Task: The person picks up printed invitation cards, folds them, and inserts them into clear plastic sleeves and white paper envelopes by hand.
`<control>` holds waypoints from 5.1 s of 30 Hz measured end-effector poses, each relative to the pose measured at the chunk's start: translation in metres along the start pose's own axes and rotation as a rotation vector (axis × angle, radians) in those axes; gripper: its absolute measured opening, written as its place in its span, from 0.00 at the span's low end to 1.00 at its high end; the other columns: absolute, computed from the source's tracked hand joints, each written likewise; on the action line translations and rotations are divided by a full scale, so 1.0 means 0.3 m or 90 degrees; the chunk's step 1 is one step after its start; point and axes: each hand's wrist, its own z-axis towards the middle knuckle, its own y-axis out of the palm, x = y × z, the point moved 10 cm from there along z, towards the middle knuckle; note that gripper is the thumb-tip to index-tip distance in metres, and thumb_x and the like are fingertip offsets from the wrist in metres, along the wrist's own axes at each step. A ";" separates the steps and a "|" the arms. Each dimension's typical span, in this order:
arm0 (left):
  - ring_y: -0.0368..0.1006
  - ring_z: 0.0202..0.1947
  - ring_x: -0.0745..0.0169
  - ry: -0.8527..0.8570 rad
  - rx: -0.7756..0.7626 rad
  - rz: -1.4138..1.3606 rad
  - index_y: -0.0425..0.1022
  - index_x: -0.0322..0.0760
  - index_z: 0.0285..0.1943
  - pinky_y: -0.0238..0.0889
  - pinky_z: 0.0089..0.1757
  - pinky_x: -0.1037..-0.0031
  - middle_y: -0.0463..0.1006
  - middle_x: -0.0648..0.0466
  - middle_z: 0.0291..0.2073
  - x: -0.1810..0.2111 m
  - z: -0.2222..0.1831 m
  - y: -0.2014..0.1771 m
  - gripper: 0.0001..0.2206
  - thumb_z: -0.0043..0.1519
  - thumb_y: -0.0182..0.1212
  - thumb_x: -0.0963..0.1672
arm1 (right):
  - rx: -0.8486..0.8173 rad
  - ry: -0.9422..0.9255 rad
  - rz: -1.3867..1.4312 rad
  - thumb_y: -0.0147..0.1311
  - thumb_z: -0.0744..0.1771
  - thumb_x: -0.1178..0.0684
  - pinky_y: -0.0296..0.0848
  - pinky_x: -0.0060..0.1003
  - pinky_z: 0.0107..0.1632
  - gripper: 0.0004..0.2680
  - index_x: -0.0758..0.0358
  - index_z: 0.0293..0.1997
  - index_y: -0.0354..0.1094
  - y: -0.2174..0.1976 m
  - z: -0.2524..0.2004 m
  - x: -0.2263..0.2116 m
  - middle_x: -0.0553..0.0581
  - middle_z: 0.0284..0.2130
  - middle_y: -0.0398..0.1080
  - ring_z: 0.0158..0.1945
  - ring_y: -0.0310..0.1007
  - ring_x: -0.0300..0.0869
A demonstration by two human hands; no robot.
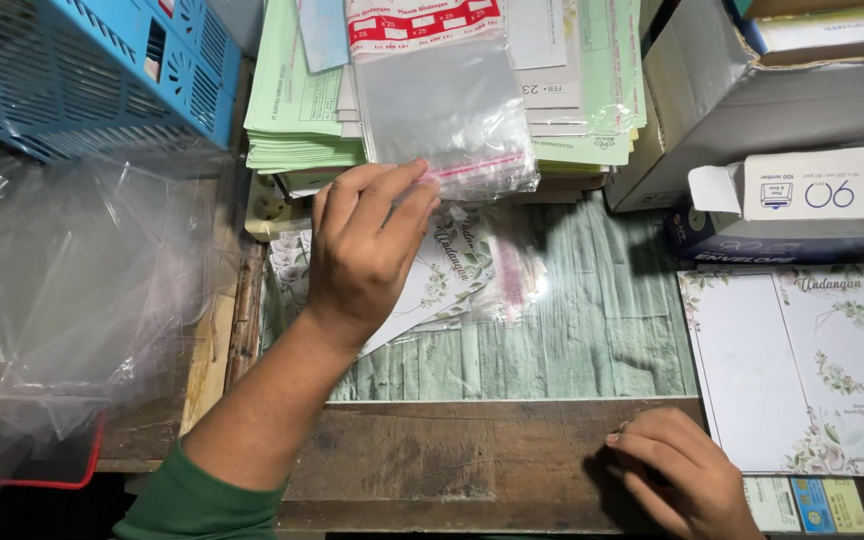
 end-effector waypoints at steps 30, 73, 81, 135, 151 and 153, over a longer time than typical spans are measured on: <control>0.74 0.56 0.53 0.063 0.050 0.167 0.83 0.45 0.40 0.57 0.52 0.58 0.79 0.56 0.58 0.039 -0.004 0.027 0.06 0.68 0.68 0.40 | -0.004 0.102 0.038 0.55 0.65 0.57 0.77 0.35 0.45 0.07 0.66 0.44 0.74 0.011 0.037 0.039 0.56 0.35 0.77 0.38 0.78 0.44; 0.82 0.35 0.62 0.245 0.041 -0.281 0.74 0.38 0.36 0.64 0.44 0.76 0.83 0.51 0.35 0.477 -0.054 -0.153 0.10 0.71 0.52 0.38 | 0.171 0.029 -0.228 0.67 0.64 0.58 0.73 0.49 0.67 0.19 0.61 0.60 0.65 -0.084 0.216 -0.130 0.67 0.58 0.61 0.61 0.69 0.56; 0.84 0.44 0.59 0.263 0.054 -0.405 0.78 0.47 0.49 0.69 0.43 0.72 0.85 0.57 0.46 0.459 -0.090 -0.140 0.08 0.73 0.52 0.46 | 0.122 -0.005 -0.088 0.49 0.67 0.48 0.64 0.56 0.71 0.11 0.62 0.43 0.76 -0.149 0.183 -0.136 0.60 0.48 0.75 0.61 0.72 0.58; 0.81 0.39 0.69 -0.605 -0.691 -0.717 0.73 0.48 0.64 0.78 0.46 0.77 0.86 0.55 0.42 0.265 -0.306 0.411 0.23 0.58 0.67 0.42 | 0.073 0.527 -0.162 0.59 0.64 0.52 0.78 0.35 0.47 0.17 0.60 0.59 0.71 -0.387 -0.009 0.137 0.56 0.50 0.78 0.44 0.79 0.43; 0.74 0.51 0.57 -0.247 -0.479 -0.612 0.44 0.48 0.80 0.69 0.59 0.66 0.72 0.45 0.60 0.298 -0.200 0.351 0.41 0.60 0.63 0.35 | -0.094 0.268 -0.432 0.56 0.65 0.59 0.74 0.41 0.64 0.16 0.56 0.59 0.71 -0.428 -0.262 0.134 0.49 0.56 0.75 0.61 0.75 0.43; 0.74 0.49 0.60 -0.253 -0.447 -0.638 0.46 0.47 0.80 0.71 0.57 0.70 0.71 0.46 0.59 0.297 -0.179 0.350 0.38 0.61 0.59 0.34 | -0.018 0.237 -0.372 0.54 0.67 0.63 0.75 0.44 0.64 0.12 0.68 0.56 0.72 -0.450 -0.242 0.079 0.58 0.52 0.77 0.57 0.78 0.50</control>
